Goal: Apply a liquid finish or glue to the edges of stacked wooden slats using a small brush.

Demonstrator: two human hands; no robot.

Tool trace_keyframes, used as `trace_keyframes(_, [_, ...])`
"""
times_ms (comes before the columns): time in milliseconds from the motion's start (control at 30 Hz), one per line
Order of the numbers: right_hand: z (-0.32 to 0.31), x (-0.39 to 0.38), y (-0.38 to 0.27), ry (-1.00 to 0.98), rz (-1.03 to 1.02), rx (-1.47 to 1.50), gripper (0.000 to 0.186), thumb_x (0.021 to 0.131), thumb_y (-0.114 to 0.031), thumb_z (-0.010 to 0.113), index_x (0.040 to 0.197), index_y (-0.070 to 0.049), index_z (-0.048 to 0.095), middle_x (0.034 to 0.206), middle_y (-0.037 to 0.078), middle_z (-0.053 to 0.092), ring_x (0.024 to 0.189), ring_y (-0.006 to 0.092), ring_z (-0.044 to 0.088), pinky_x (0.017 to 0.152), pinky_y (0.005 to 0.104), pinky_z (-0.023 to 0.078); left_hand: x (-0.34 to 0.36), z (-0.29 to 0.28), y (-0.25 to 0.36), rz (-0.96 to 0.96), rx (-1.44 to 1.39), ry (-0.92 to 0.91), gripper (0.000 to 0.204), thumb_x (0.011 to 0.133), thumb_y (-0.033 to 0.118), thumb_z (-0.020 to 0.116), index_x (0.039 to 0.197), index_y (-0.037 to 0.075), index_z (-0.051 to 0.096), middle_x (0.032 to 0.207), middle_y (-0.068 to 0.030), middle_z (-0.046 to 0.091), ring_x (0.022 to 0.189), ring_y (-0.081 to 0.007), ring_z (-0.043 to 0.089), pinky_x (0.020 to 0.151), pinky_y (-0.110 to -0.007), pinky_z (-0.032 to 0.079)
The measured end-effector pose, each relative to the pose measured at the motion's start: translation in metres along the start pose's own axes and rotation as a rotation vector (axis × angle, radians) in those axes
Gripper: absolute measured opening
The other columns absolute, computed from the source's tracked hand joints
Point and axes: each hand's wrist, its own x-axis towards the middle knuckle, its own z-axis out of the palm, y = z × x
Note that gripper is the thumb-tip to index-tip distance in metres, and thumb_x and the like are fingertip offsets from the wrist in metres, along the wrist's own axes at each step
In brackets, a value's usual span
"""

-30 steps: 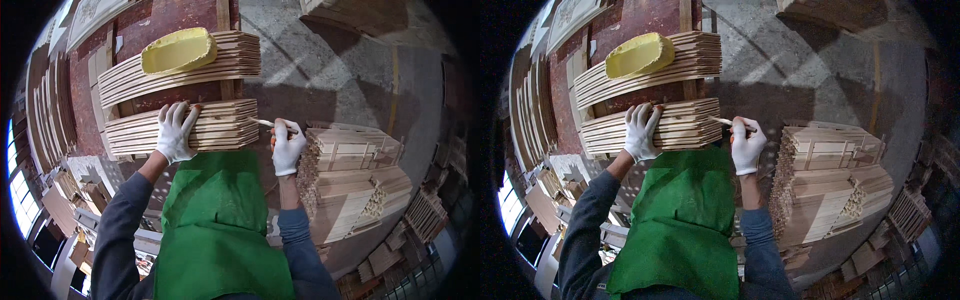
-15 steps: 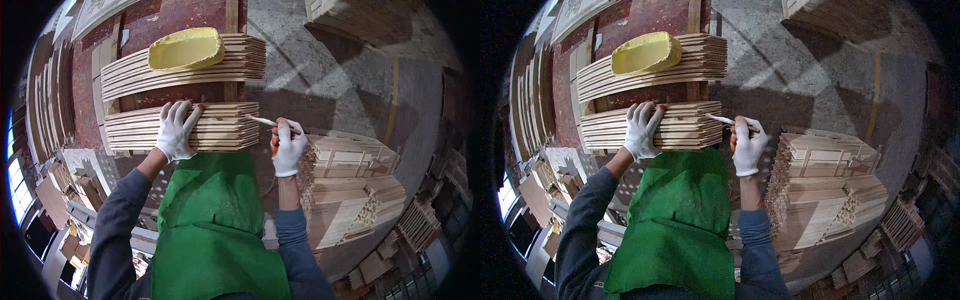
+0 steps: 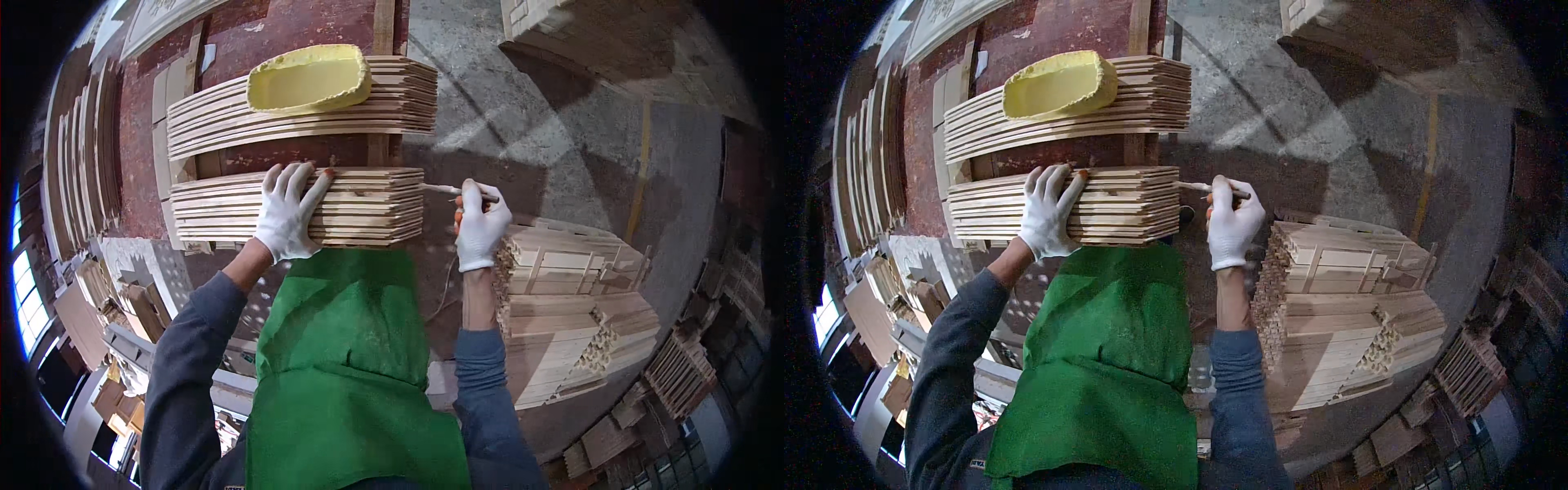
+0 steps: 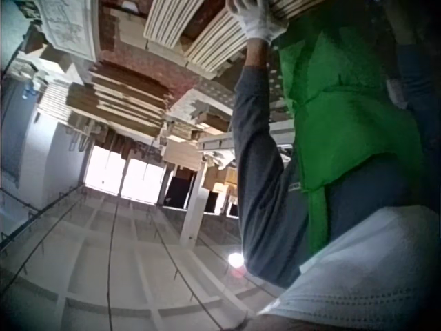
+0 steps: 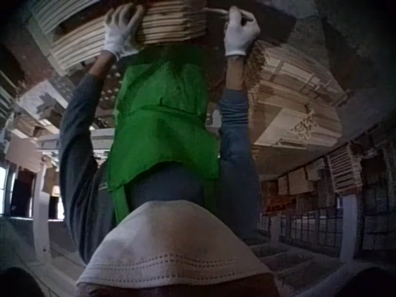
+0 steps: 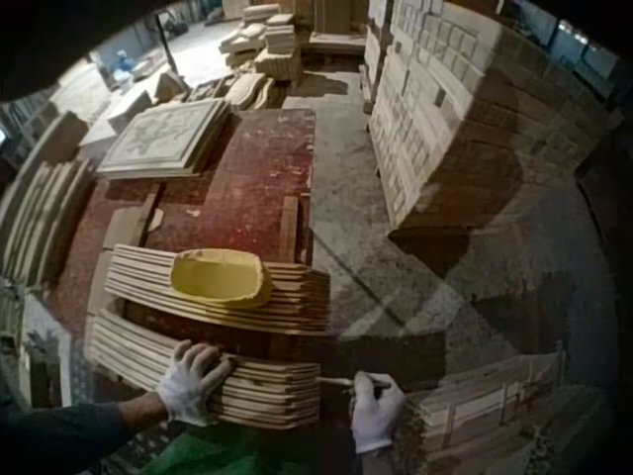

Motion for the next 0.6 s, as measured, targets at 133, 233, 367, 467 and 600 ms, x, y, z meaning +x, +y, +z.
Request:
trace_keyframes(133, [-0.005,0.005,0.009,0.046,0.082,0.094,0.020,0.095,-0.022,0.071,0.094,-0.002,0.067,0.068,0.002,0.062,0.044,0.0057,0.046,0.037,0.0222,0.032,-0.001,0.000,0.002,-0.004,0.013,-0.015,0.114,0.050,0.043,0.080,0.152,0.015,0.040,0.144,-0.0186,0.041,0.132,-0.0358,0.038,0.115,-0.056,0.021])
trace_keyframes(233, [-0.005,0.011,0.023,-0.052,0.242,0.236,0.021,0.096,-0.024,0.071,0.093,-0.003,0.067,0.067,0.001,0.061,0.045,0.0052,0.046,0.036,0.0218,0.031,0.000,-0.001,0.001,0.003,0.021,0.004,0.114,0.050,0.043,0.080,0.153,0.015,0.039,0.144,-0.0186,0.041,0.132,-0.0358,0.038,0.115,-0.056,0.021])
trace_keyframes(367, [-0.023,0.025,0.034,0.055,0.289,0.377,0.023,0.099,-0.028,0.069,0.098,-0.005,0.067,0.068,-0.001,0.059,0.044,0.0050,0.044,0.035,0.0208,0.028,0.001,-0.001,0.001,0.005,0.003,0.009,0.112,0.051,0.043,0.079,0.152,0.015,0.039,0.143,-0.0183,0.041,0.131,-0.0358,0.038,0.115,-0.056,0.021])
trace_keyframes(467, [-0.031,0.026,0.052,0.012,0.362,0.469,0.024,0.101,-0.029,0.068,0.101,-0.005,0.066,0.069,-0.001,0.059,0.044,0.0050,0.043,0.035,0.0205,0.026,0.000,-0.002,0.003,0.001,-0.006,0.005,0.111,0.052,0.042,0.079,0.152,0.015,0.040,0.143,-0.0182,0.041,0.131,-0.0358,0.038,0.115,-0.056,0.021])
trace_keyframes(600, [-0.034,0.023,0.075,-0.194,0.502,0.603,0.023,0.102,-0.029,0.067,0.104,-0.006,0.065,0.072,-0.001,0.059,0.047,0.0051,0.043,0.036,0.0207,0.025,0.000,-0.003,0.002,-0.001,0.024,0.000,0.110,0.052,0.042,0.078,0.152,0.015,0.041,0.142,-0.0181,0.042,0.130,-0.0360,0.039,0.115,-0.056,0.022])
